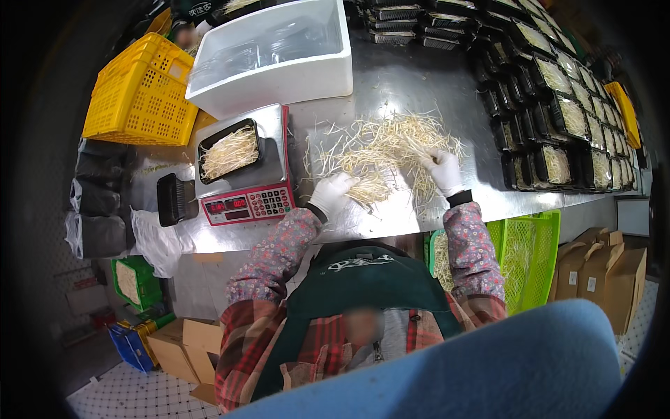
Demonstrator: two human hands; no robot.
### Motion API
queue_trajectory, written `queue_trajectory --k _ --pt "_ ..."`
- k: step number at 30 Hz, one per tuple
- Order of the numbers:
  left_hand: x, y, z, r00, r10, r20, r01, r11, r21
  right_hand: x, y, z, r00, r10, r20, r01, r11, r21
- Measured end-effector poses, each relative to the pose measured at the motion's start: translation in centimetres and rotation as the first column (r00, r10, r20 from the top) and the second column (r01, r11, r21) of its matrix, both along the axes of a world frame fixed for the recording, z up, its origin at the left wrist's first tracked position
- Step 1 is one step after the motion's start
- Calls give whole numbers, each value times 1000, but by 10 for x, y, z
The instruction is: The person portions loose noodles from a large pile on a metal table into small black plastic trays using a digital scale. They repeatedly scoop noodles, place them in a tray, weigh them, and adjust the amount until the target weight is reached, then set the filled tray aside.
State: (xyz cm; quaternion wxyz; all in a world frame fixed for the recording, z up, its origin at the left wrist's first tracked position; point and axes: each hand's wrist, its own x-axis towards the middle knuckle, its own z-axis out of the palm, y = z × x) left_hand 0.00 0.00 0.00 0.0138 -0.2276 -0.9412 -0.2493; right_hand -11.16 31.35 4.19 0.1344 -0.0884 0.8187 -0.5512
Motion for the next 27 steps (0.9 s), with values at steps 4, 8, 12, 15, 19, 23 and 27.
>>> queue_trajectory --k 4,8,12,15,19,23,27 --pt "0 23 8 989 146 -38 -144 988 49 11 -56 -17 975 211 -71 -156 876 457" --pt "22 2 11 930 354 102 -363 927 92 14 -55 -40 953 301 10 -265 822 504" --pt "49 -8 12 835 476 276 -530 830 172 33 -58 -33 906 378 -192 -203 783 588" --pt "60 -2 6 857 456 241 -509 824 251 53 -85 -10 868 488 -97 -265 619 740" --pt "67 6 11 868 420 264 -488 817 308 48 -86 -35 918 391 -64 -271 737 619" --pt "74 4 26 857 399 327 -505 779 373 38 -76 -33 979 197 52 -203 926 318" --pt "88 0 29 865 339 370 -490 731 475 25 -68 -28 973 202 -109 -172 957 235"
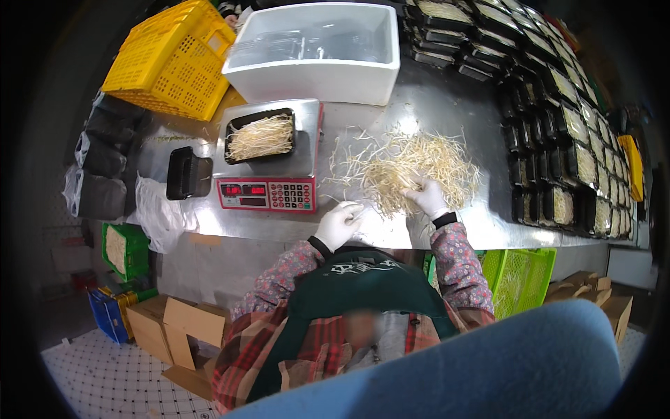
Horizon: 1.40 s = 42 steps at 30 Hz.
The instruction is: The person portions loose noodles from a large pile on a metal table into small black plastic trays using a digital scale. They repeatedly scoop noodles, place them in a tray, weigh them, and adjust the amount until the target weight is reached, then set the filled tray aside.
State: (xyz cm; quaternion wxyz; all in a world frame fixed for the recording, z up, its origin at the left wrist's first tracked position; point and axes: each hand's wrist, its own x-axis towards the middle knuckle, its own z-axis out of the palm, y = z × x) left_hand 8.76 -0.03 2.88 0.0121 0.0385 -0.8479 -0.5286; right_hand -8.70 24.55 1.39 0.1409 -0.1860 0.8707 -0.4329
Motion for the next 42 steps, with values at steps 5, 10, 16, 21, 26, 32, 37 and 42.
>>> queue_trajectory --k 5,10,16,21,26,32,37,42 --pt "-6 -6 -2 988 -146 -52 145 989 -16 -22 7 3 992 86 -95 -48 936 348" --pt "13 -24 10 976 -215 25 216 976 -28 -23 6 -8 960 -20 278 36 998 -55" --pt "27 -68 86 950 -282 -132 275 959 -71 -21 2 -17 962 -12 273 38 995 -90" --pt "22 -150 138 892 57 -448 -117 987 -107 -14 -20 -5 997 57 -52 -27 887 461" --pt "8 -263 107 798 466 -382 -509 860 -16 -26 -71 55 996 -33 80 38 997 -63" --pt "-45 -308 60 812 382 -441 -347 924 161 -16 -217 174 971 214 -109 -239 912 -333" --pt "-61 -281 91 842 282 -460 -367 924 -107 -13 -322 159 799 437 -414 -379 899 218" --pt "-61 -277 89 897 -63 -437 -243 757 -606 -12 -349 117 697 638 -328 -507 761 405"
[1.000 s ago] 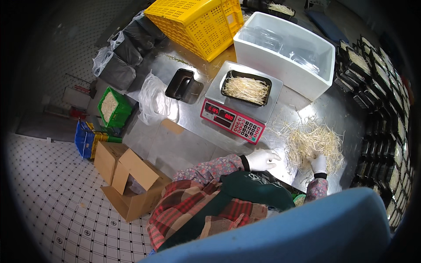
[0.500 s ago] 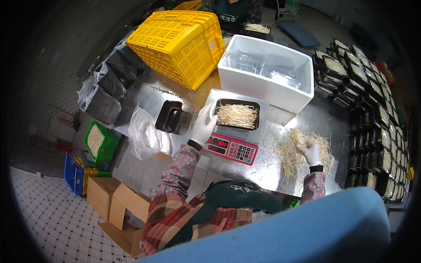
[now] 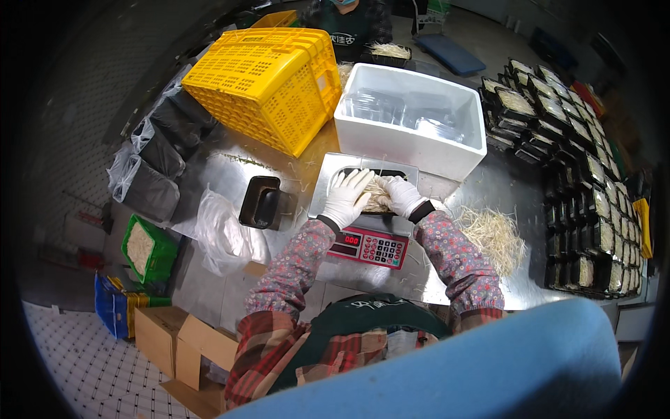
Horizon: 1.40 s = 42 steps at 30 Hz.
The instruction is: The person portions loose noodles from a large pile on a metal table into small black plastic trays using a digital scale. They repeatedly scoop noodles, place them in a tray, weigh them, and adjust the amount until the target weight is reached, then set the filled tray aside.
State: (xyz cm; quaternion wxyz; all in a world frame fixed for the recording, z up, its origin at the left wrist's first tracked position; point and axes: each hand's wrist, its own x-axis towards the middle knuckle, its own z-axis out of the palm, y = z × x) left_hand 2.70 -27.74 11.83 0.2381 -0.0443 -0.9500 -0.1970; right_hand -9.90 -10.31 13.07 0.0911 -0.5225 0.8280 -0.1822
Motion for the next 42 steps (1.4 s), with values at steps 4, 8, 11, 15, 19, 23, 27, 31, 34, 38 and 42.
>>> queue_trajectory --k 4,8,11,15,19,23,27,31,34,38,42 --pt "-2 3 -4 999 16 44 -12 996 -90 -3 7 10 1000 -22 5 22 1000 14" --pt "-5 0 -10 997 27 67 -17 990 -139 -9 27 20 976 -212 53 211 977 26" --pt "-7 -1 -16 995 40 89 -24 985 -168 -6 48 23 948 -292 123 300 952 -52" --pt "-4 -3 -14 993 44 111 -24 984 -174 -12 94 47 887 -334 319 403 897 -182" --pt "-2 0 2 996 -21 90 30 995 -95 -26 159 40 739 -392 547 599 755 -268" --pt "8 -13 17 996 -86 -40 91 985 147 -16 199 26 526 -404 749 725 672 -147" --pt "19 -40 34 990 -28 -139 75 934 349 -4 236 -52 685 -608 401 668 744 -14" --pt "26 -82 46 987 110 -114 -60 926 373 -6 251 -64 672 -636 380 680 733 25" --pt "20 -95 52 990 124 -72 -97 950 298 -14 242 -63 610 -618 496 705 709 15" --pt "-15 -67 62 998 57 -3 -55 968 243 -20 216 -49 667 -570 480 665 746 -38" --pt "-37 -11 45 993 -78 85 81 996 -31 -12 172 -23 693 -494 525 650 743 -159"
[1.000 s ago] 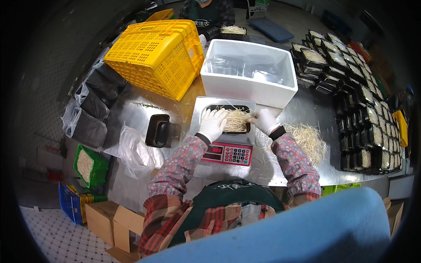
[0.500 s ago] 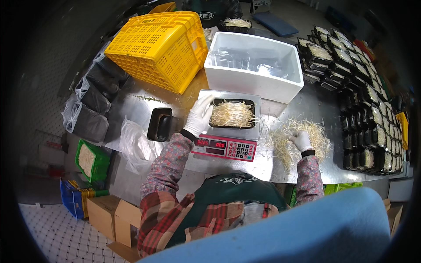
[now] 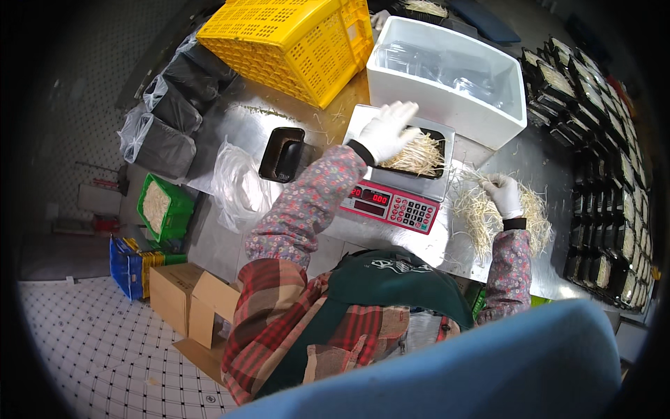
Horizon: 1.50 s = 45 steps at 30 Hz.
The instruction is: The person portions loose noodles from a large pile on a metal table into small black plastic trays using a digital scale. They repeatedly scoop noodles, place them in a tray, weigh them, and adjust the amount until the target weight is reached, then set the filled tray aside.
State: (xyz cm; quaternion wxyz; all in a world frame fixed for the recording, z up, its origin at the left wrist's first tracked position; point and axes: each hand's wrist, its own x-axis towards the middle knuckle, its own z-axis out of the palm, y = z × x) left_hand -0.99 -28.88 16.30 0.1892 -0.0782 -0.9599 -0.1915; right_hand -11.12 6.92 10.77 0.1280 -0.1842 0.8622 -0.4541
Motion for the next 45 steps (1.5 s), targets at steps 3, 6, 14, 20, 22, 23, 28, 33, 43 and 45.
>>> queue_trajectory --k 3,6,14,20,22,23,28,33,43,45 --pt "17 28 -22 982 -151 110 165 978 -127 7 -4 9 997 -24 75 30 996 -79" --pt "29 29 -37 978 -194 81 195 981 -16 6 22 -8 991 -33 132 56 982 -181" --pt "31 26 -29 963 -166 213 172 985 -13 12 -13 52 1000 -21 -16 18 985 -174" --pt "53 7 -6 995 15 103 -48 944 326 12 -106 95 977 206 -54 -212 917 -338" --pt "63 -4 -10 997 40 71 -73 818 570 10 -140 70 927 314 -203 -367 869 -331" --pt "66 -14 -26 996 37 76 -78 754 652 10 -154 61 884 372 -282 -420 898 -132" --pt "95 -42 -36 983 113 146 -184 651 736 9 -162 39 818 536 -212 -509 844 170" --pt "108 -64 -42 984 55 167 -175 249 953 12 -135 80 898 440 30 -439 898 -33" --pt "53 -39 -10 997 -41 62 -40 414 910 12 -134 52 900 316 -298 -338 941 -23" --pt "51 -33 -35 993 40 113 -114 614 781 17 -144 55 872 328 -364 -329 942 61"
